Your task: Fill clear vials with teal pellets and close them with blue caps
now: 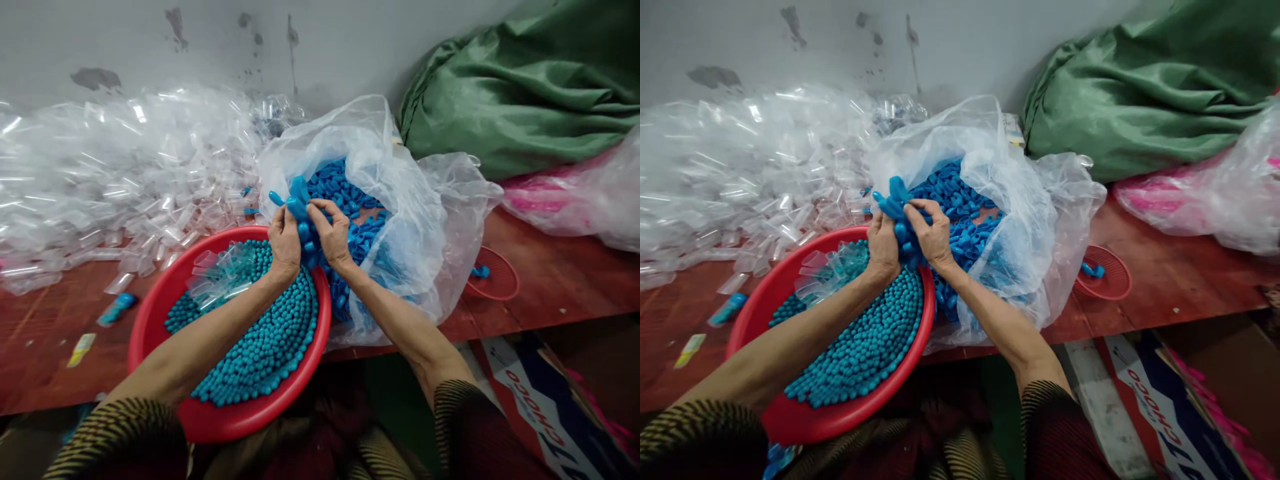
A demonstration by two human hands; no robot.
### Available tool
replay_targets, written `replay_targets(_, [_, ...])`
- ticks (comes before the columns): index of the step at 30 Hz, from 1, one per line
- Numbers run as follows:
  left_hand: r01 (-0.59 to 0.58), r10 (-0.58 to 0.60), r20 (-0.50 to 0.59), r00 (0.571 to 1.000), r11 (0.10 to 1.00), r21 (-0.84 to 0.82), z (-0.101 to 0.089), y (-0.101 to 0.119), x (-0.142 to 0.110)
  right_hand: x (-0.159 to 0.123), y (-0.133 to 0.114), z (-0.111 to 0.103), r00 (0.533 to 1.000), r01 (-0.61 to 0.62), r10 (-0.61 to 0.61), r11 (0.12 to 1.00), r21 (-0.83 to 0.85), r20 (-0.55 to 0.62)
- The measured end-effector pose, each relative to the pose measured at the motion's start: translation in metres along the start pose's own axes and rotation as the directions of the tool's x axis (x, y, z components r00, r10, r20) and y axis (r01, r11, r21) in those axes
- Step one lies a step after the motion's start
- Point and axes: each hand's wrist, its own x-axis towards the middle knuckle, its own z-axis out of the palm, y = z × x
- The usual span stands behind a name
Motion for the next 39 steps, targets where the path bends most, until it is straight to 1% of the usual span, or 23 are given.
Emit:
replay_targets(2, [-0.017, 0.015, -0.067, 0.998, 1.000, -0.027, -0.014, -0.008, -0.010, -0.011, -0.004, 0.006, 0.994, 0.095, -0.090, 0.993, -0.071, 0.068])
replay_targets(4, [-0.001, 0.001, -0.111, 0.994, 1.000, -0.001, -0.028, -0.020, -0.018, -0.019, -0.005, 0.013, 0.972, 0.199, -0.174, 0.967, -0.159, 0.156])
replay_targets(5, [0.016, -0.012, -0.122, 0.992, 0.999, 0.031, -0.035, -0.028, -0.020, -0.024, -0.004, 0.017, 0.955, 0.255, -0.210, 0.942, -0.218, 0.212])
replay_targets(7, [0.070, -0.058, -0.083, 0.995, 0.987, 0.148, -0.050, -0.043, -0.025, -0.032, -0.001, 0.023, 0.899, 0.380, -0.251, 0.853, -0.357, 0.358])
replay_targets(8, [0.095, -0.088, -0.042, 0.995, 0.971, 0.217, -0.057, -0.050, -0.026, -0.036, 0.000, 0.026, 0.861, 0.448, -0.252, 0.787, -0.424, 0.442])
replay_targets(10, [0.133, -0.160, 0.056, 0.985, 0.931, 0.339, -0.072, -0.061, -0.027, -0.043, 0.002, 0.030, 0.756, 0.595, -0.225, 0.626, -0.504, 0.615])
replay_targets(13, [0.167, -0.252, 0.165, 0.954, 0.898, 0.408, -0.091, -0.067, -0.024, -0.052, 0.004, 0.035, 0.572, 0.778, -0.152, 0.412, -0.475, 0.806])
replay_targets(14, [0.178, -0.279, 0.196, 0.940, 0.891, 0.417, -0.095, -0.067, -0.022, -0.055, 0.004, 0.037, 0.528, 0.810, -0.125, 0.369, -0.455, 0.840])
replay_targets(15, [0.191, -0.307, 0.226, 0.924, 0.886, 0.422, -0.100, -0.065, -0.021, -0.057, 0.004, 0.038, 0.501, 0.829, -0.099, 0.341, -0.444, 0.860])
replay_targets(16, [0.206, -0.334, 0.256, 0.907, 0.883, 0.421, -0.104, -0.063, -0.020, -0.059, 0.004, 0.040, 0.489, 0.835, -0.073, 0.327, -0.442, 0.869])
replay_targets(20, [0.262, -0.405, 0.351, 0.844, 0.883, 0.390, -0.119, -0.050, -0.021, -0.062, -0.001, 0.043, 0.489, 0.813, 0.057, 0.331, -0.479, 0.870])
replay_targets(22, [0.263, -0.407, 0.368, 0.836, 0.886, 0.382, -0.128, -0.042, -0.022, -0.059, -0.009, 0.042, 0.443, 0.809, 0.156, 0.355, -0.469, 0.883])
replay_targets(24, [0.223, -0.370, 0.359, 0.857, 0.894, 0.390, -0.139, -0.033, -0.022, -0.057, -0.022, 0.040, 0.385, 0.808, 0.250, 0.374, -0.456, 0.888])
replay_targets(25, [0.194, -0.340, 0.346, 0.875, 0.899, 0.392, -0.146, -0.028, -0.022, -0.057, -0.029, 0.039, 0.382, 0.806, 0.279, 0.366, -0.465, 0.881])
replay_targets(28, [0.130, -0.244, 0.264, 0.933, 0.915, 0.383, -0.171, -0.019, -0.024, -0.067, -0.051, 0.045, 0.454, 0.799, 0.273, 0.296, -0.523, 0.848])
replay_targets(29, [0.117, -0.219, 0.227, 0.949, 0.913, 0.392, -0.180, -0.018, -0.025, -0.075, -0.056, 0.050, 0.449, 0.807, 0.252, 0.297, -0.510, 0.857])
replay_targets(30, [0.098, -0.193, 0.189, 0.963, 0.903, 0.419, -0.190, -0.018, -0.027, -0.085, -0.059, 0.056, 0.408, 0.826, 0.227, 0.321, -0.464, 0.884])
replay_targets(31, [0.075, -0.165, 0.157, 0.974, 0.883, 0.464, -0.200, -0.020, -0.030, -0.095, -0.059, 0.063, 0.342, 0.848, 0.195, 0.358, -0.391, 0.919])
replay_targets(33, [0.024, -0.124, 0.131, 0.984, 0.809, 0.587, -0.218, -0.028, -0.037, -0.117, -0.053, 0.076, 0.167, 0.880, 0.114, 0.430, -0.200, 0.979])
replay_targets(34, [-0.005, -0.115, 0.143, 0.983, 0.760, 0.650, -0.226, -0.032, -0.040, -0.126, -0.048, 0.080, 0.093, 0.885, 0.086, 0.449, -0.122, 0.992])
replay_targets(35, [-0.044, -0.112, 0.173, 0.979, 0.708, 0.705, -0.232, -0.037, -0.043, -0.134, -0.042, 0.083, 0.036, 0.887, 0.076, 0.457, -0.067, 0.996])
replay_targets(37, [-0.153, -0.110, 0.272, 0.956, 0.604, 0.782, -0.240, -0.044, -0.049, -0.144, -0.029, 0.083, 0.016, 0.888, 0.120, 0.454, -0.069, 0.993])
replay_targets(39, [-0.282, -0.100, 0.378, 0.920, 0.499, 0.819, -0.243, -0.047, -0.054, -0.144, -0.018, 0.076, 0.020, 0.876, 0.167, 0.473, -0.098, 0.986])
